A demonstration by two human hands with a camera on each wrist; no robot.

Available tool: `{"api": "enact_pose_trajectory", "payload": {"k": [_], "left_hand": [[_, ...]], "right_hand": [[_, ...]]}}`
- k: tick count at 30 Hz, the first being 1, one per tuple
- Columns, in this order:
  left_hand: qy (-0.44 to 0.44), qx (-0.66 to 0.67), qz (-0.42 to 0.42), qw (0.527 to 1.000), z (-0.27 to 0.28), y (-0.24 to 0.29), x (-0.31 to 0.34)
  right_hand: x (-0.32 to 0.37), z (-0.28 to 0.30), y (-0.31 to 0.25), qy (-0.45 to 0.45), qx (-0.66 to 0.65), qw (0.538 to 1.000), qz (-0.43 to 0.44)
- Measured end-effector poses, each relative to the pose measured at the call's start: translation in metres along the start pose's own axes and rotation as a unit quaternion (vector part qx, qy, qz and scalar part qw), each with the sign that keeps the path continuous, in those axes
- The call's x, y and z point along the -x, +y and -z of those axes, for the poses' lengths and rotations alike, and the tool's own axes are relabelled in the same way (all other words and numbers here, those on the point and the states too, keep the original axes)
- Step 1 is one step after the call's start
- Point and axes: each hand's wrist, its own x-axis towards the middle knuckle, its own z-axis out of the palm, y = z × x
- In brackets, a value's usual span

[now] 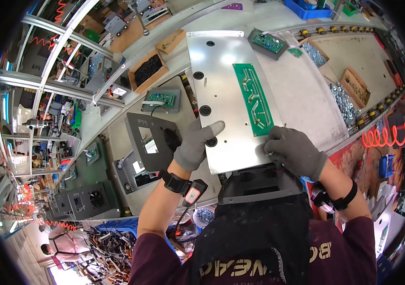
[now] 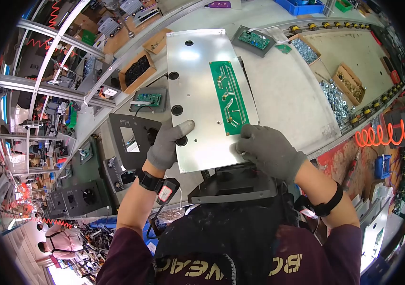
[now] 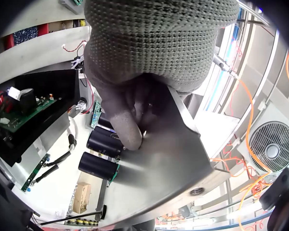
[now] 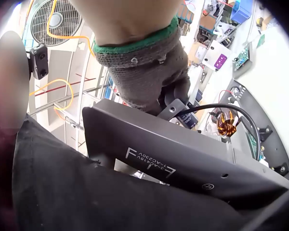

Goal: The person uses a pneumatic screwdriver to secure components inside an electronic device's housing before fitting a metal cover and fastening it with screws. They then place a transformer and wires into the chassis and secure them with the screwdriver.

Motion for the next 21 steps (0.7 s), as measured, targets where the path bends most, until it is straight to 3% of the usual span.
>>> {"api": "enact_pose_trajectory", "payload": {"k": [1,3,4,5,6,7,8,10,12,14,15,16,17,19,21], "left_hand": [[-0.007,-0.011,0.020,1.000,0.002,0.000,-0.002],[0.008,-0.006,0.024,1.000,-0.011,0.015,0.003],[0.027,0.000,0.027,0.999,-0.016,0.021,0.005],[0.029,0.003,0.028,0.999,-0.009,0.014,0.003],[0.014,-0.038,0.031,0.999,0.000,0.005,0.000],[-0.002,-0.082,0.037,0.996,0.007,-0.002,0.000],[-0.004,-0.081,0.043,0.996,0.011,-0.008,0.002],[-0.009,-0.114,0.047,0.992,0.004,-0.007,0.005],[-0.015,-0.122,0.056,0.991,0.001,-0.015,0.010],[-0.025,-0.094,0.085,0.992,-0.001,-0.033,0.008],[-0.029,-0.086,0.090,0.992,-0.003,-0.042,0.006],[-0.026,-0.083,0.092,0.992,-0.003,-0.047,0.006],[-0.017,-0.083,0.069,0.994,-0.003,-0.052,0.006],[-0.007,-0.084,0.051,0.995,-0.005,-0.057,0.007],[0.006,-0.060,0.041,0.997,-0.005,-0.059,0.012]], "right_hand": [[0.001,-0.001,0.000,0.000,0.000,1.000,-0.003],[0.004,0.001,0.002,0.007,-0.231,0.973,-0.026],[0.007,0.004,-0.001,0.004,-0.231,0.973,-0.027],[0.013,0.009,-0.006,0.070,-0.394,0.915,-0.046],[0.016,0.016,-0.010,0.133,-0.543,0.827,-0.063],[0.015,0.020,-0.015,0.144,-0.496,0.856,-0.013],[0.020,0.014,-0.012,0.188,-0.503,0.843,-0.035],[0.043,0.008,0.019,0.320,-0.487,0.804,-0.116],[0.091,-0.008,0.066,0.350,-0.487,0.752,-0.274],[0.166,-0.041,0.123,0.236,-0.529,0.696,-0.425],[0.183,-0.054,0.141,0.232,-0.529,0.696,-0.428],[0.196,-0.066,0.156,0.122,-0.330,0.826,-0.441],[0.201,-0.073,0.163,0.003,-0.110,0.900,-0.421],[0.113,-0.056,0.117,0.154,-0.097,0.921,-0.345],[0.046,-0.048,0.103,0.135,-0.323,0.832,-0.430]]}}
